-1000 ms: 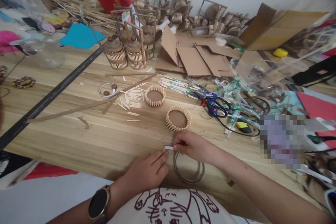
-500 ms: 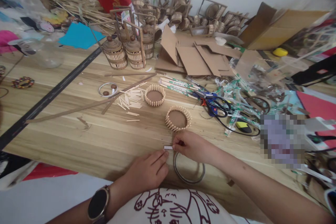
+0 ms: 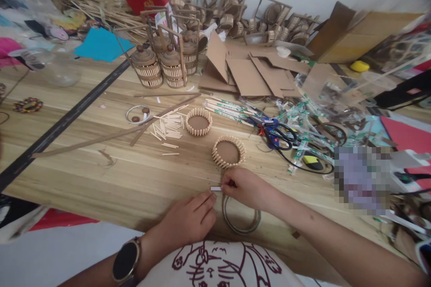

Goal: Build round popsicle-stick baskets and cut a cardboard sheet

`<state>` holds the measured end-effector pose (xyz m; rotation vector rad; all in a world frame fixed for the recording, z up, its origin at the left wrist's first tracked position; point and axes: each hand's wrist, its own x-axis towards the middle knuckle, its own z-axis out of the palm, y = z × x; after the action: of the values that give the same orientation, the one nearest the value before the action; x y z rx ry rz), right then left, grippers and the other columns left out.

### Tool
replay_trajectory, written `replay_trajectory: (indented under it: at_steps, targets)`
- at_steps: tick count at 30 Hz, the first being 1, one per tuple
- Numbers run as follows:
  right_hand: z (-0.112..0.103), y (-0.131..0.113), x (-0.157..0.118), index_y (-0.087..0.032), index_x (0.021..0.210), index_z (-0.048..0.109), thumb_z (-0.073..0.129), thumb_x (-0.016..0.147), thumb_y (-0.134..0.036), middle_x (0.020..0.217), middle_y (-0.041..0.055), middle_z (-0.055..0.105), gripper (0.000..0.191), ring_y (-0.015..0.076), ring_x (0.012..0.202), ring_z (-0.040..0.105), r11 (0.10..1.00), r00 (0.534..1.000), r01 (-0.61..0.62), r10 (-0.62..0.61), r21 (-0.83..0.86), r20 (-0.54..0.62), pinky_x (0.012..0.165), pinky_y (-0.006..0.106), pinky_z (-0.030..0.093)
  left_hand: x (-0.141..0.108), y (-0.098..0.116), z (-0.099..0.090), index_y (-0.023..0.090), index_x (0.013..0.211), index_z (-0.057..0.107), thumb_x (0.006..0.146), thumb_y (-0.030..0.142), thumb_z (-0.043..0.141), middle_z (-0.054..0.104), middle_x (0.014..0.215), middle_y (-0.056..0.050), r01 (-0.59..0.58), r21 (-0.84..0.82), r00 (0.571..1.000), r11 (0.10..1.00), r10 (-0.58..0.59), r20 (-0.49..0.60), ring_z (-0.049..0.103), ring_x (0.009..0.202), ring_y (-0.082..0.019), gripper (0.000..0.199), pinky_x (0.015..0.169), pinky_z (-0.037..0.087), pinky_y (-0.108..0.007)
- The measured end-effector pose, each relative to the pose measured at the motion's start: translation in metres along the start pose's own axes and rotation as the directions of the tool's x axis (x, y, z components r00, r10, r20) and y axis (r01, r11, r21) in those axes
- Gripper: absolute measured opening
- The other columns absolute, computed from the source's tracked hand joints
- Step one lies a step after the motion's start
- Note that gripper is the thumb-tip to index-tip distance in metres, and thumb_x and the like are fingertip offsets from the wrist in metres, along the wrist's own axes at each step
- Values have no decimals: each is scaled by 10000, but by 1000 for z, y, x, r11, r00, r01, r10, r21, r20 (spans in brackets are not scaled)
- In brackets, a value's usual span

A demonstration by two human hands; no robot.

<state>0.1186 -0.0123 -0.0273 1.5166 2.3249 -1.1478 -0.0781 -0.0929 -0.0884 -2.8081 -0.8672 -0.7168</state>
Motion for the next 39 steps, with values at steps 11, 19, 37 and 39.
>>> replay_trajectory:
  at_steps: [11, 19, 37, 39]
  targets:
    - [3, -1, -1, -140, 643, 656, 536, 776, -75, 646, 26, 649, 191, 116, 590, 501, 1000, 1000, -2, 2, 2, -31, 538, 231, 294, -3, 0, 3, 149, 901, 632, 978, 118, 407, 740, 1059, -106, -9, 11, 999, 1000, 8, 50, 664, 1033, -214, 240, 781, 554, -300]
    - [3, -2, -1, -134, 663, 666, 542, 784, -78, 656, 31, 659, 182, 120, 595, 512, 1000, 999, -4, 4, 8, -33, 544, 236, 302, 0, -1, 3, 142, 882, 634, 986, 115, 388, 743, 1051, -107, -4, 2, 999, 1000, 4, 40, 670, 1014, -223, 268, 749, 563, -307]
    - [4, -1, 0, -143, 658, 670, 548, 788, -89, 672, 39, 674, 186, 123, 601, 514, 1000, 999, -1, 0, -8, -41, 549, 237, 299, 0, -2, 3, 125, 919, 629, 975, 113, 386, 688, 1169, -172, -2, -14, 994, 1000, 4, 112, 661, 1035, -234, 249, 776, 579, -318]
    - [5, -1, 0, -143, 655, 667, 549, 787, -92, 666, 38, 668, 184, 122, 597, 509, 1000, 999, 0, -1, -13, -45, 546, 234, 299, 1, -1, 4, 124, 953, 629, 974, 116, 391, 676, 1196, -175, 4, -19, 993, 1000, -2, 120, 646, 1066, -232, 239, 810, 574, -321]
